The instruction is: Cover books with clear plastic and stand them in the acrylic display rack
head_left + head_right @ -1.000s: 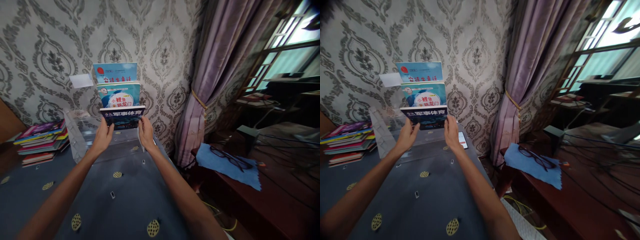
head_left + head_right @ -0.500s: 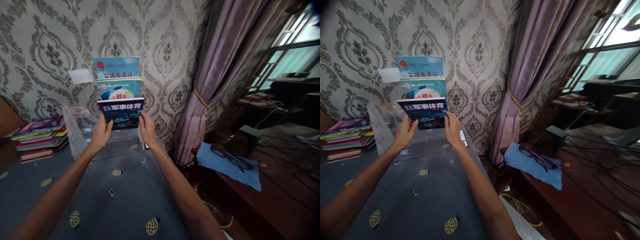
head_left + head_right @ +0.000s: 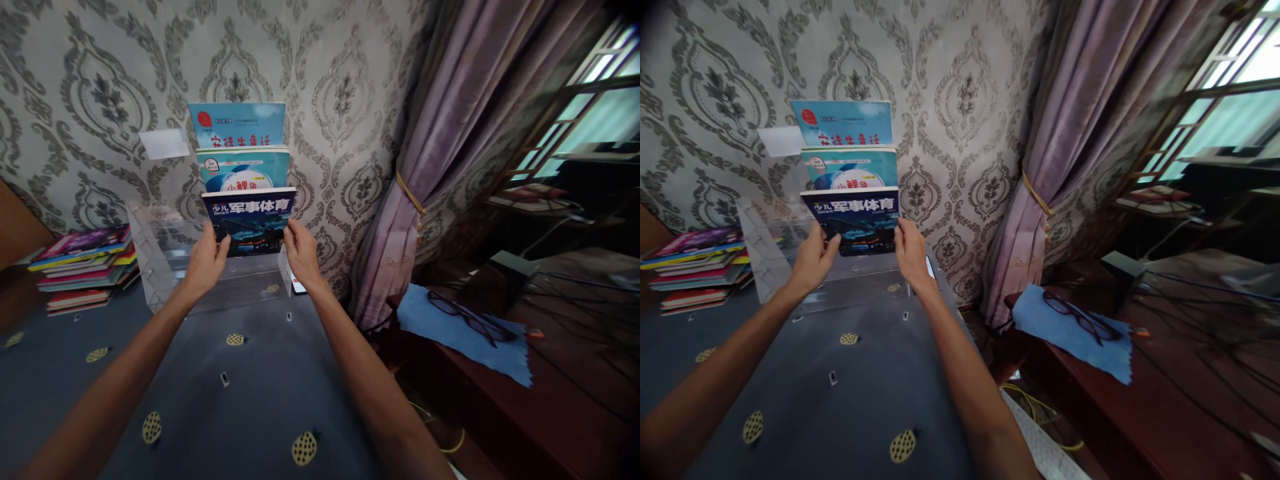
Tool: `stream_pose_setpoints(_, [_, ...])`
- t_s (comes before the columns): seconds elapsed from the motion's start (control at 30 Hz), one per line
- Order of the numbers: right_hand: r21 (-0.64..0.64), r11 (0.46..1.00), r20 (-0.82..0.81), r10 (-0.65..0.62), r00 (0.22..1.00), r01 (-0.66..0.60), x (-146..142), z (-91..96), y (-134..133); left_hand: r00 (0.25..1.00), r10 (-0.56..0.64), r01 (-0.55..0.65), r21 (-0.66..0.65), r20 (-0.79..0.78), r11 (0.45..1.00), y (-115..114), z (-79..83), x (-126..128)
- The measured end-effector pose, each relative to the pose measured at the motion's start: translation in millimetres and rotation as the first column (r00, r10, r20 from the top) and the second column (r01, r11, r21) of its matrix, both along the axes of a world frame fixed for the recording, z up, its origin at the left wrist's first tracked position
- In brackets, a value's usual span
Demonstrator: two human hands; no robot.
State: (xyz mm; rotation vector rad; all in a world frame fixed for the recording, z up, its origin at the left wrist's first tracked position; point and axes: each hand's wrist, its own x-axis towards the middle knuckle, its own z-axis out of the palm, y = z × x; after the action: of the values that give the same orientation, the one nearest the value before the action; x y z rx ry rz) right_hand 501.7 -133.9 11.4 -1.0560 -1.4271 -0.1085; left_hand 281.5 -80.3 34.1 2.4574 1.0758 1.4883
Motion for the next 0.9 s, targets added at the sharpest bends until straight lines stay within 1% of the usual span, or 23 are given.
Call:
stream_pose_setpoints(0.2, [-0.029, 1.0, 0.009, 0.012, 1.0, -0.012, 2, -3.6, 3, 1.0, -0.016, 0.016, -0.032, 0.004, 0.999, 4, -8.6, 2])
stream_pose_setpoints(0.37, [-0.033, 0.999, 0.009, 0.018, 1.0, -0.018, 3, -5.7, 6, 1.0, -0.012, 0.012, -0.056, -0.005, 0.998, 7, -6.6, 1])
stream_pose_setpoints(0.5, [-0.059, 0.998, 0.036, -0.002, 0.999, 0.004, 9, -9.5, 9, 0.998, -0.031, 0.024, -0.113, -0.056, 0.993, 12, -6.7, 3])
stream_pose_setpoints(0.53, [-0.064, 0.998, 0.046, -0.014, 0.999, 0.017, 10, -11.4, 10, 0.997, -0.022, 0.012, -0.12, -0.08, 0.993, 13, -8.0, 4])
stream_pose_setpoints(0.6, [-0.067, 0.996, 0.07, -0.052, 0.996, 0.056, 12, -15.6, 13, 0.987, 0.032, -0.05, -0.112, -0.156, 0.992, 16, -11.2, 6])
stream_pose_setpoints(0.73, [-0.07, 0.988, 0.111, -0.128, 0.986, 0.136, 10, -21.3, 16, 0.938, 0.15, -0.182, -0.073, -0.314, 0.981, 17, -15.9, 6])
stream_pose_setpoints(0.8, [-0.069, 0.985, 0.103, -0.153, 0.983, 0.161, 6, -22.4, 16, 0.921, 0.182, -0.219, -0.073, -0.344, 0.973, 16, -16.0, 6])
stream_pose_setpoints(0.9, [-0.057, 0.981, 0.052, -0.185, 0.981, 0.187, 1, -24.1, 14, 0.918, 0.199, -0.242, -0.084, -0.343, 0.967, 14, -14.4, 6])
